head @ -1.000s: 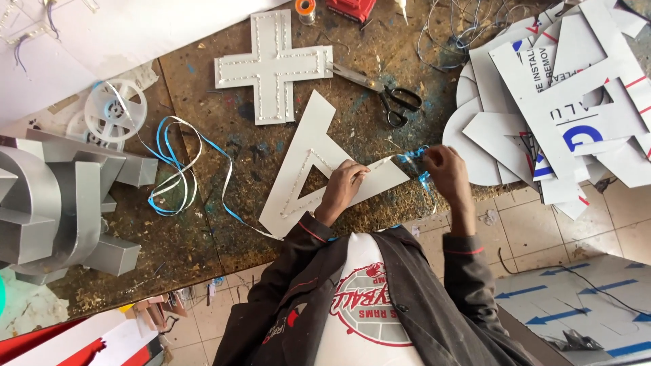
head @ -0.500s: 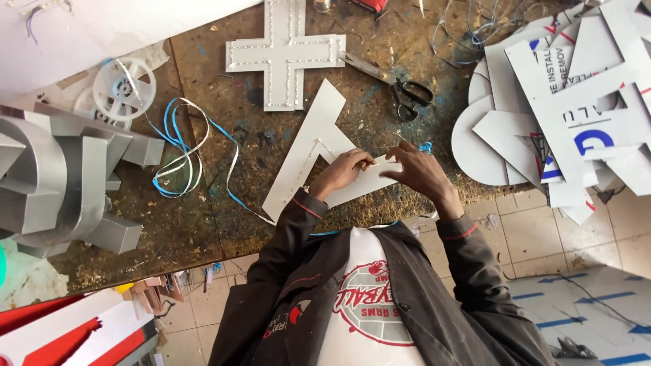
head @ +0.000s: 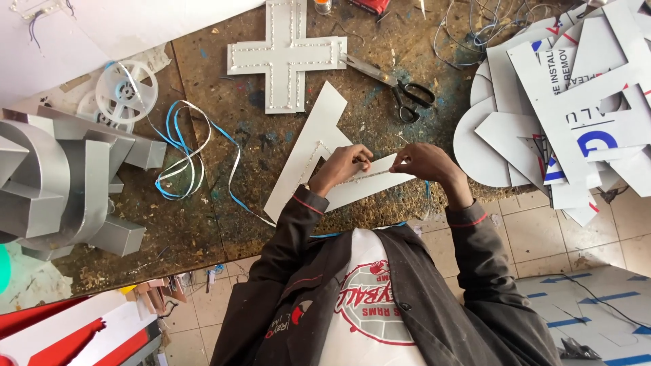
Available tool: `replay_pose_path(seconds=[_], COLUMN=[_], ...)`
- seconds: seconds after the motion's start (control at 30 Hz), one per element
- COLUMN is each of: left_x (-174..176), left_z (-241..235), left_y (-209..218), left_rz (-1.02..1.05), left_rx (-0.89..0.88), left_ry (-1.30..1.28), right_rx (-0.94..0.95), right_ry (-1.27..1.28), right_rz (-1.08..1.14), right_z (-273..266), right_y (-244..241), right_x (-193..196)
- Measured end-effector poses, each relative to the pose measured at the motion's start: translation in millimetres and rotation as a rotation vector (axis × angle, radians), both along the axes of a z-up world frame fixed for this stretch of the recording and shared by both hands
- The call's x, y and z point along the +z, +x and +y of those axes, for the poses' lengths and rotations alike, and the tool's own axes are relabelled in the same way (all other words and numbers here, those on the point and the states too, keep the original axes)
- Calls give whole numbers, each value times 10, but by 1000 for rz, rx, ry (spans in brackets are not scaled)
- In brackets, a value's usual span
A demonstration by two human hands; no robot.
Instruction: Applying adhesive LED light strips to a sign cutout by peeling the backing and pressing the strip onto the surface.
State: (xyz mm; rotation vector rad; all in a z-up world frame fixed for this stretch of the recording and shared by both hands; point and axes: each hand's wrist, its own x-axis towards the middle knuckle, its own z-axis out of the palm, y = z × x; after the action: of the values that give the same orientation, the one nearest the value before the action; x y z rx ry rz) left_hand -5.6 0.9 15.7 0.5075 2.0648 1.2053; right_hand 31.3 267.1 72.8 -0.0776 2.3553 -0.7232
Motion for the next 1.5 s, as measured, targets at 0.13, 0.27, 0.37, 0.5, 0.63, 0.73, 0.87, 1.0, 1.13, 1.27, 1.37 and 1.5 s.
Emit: replay_pose_path(seconds=[0.13, 0.27, 0.37, 0.5, 0.63, 0.73, 0.87, 1.0, 1.13, 1.27, 1.37, 1.5], left_x=[15, -204, -420, -503, -423, -495, -495, -420, -38, -349, -313, -340], left_z=[-98, -4, 89, 175, 157, 163, 153, 49, -127, -105, -116, -125], left_y=[12, 100, 156, 223, 198, 212, 213, 156, 151, 180, 177, 143], left_rz=[-93, 31, 125, 166, 152, 175, 144, 23, -14, 86, 84, 41], left_rx=[-52, -1, 68, 110, 111, 94, 183, 226, 265, 281, 303, 237], left_ry=[43, 56, 18, -20, 37, 47, 40, 62, 132, 221, 245, 203], right_rx=[60, -7, -121, -243, -297, -309, -323, -456, -482, -498, -501, -473], right_ry=[-13, -87, -245, -421, -431, -368, -203, -313, -363, -345, -298, -206], right_rz=[68, 49, -13, -99, -86, -59, 109, 20, -7, 16, 44, 94], right_z=[58, 60, 81, 147, 155, 227, 263, 188, 199, 217, 221, 223], right_y=[-76, -107, -140, -70, -19, 17, 67, 70, 61, 85, 78, 65], right_x=[-118, -138, -85, -170, -148, -137, -208, -129, -244, -328, -425, -560])
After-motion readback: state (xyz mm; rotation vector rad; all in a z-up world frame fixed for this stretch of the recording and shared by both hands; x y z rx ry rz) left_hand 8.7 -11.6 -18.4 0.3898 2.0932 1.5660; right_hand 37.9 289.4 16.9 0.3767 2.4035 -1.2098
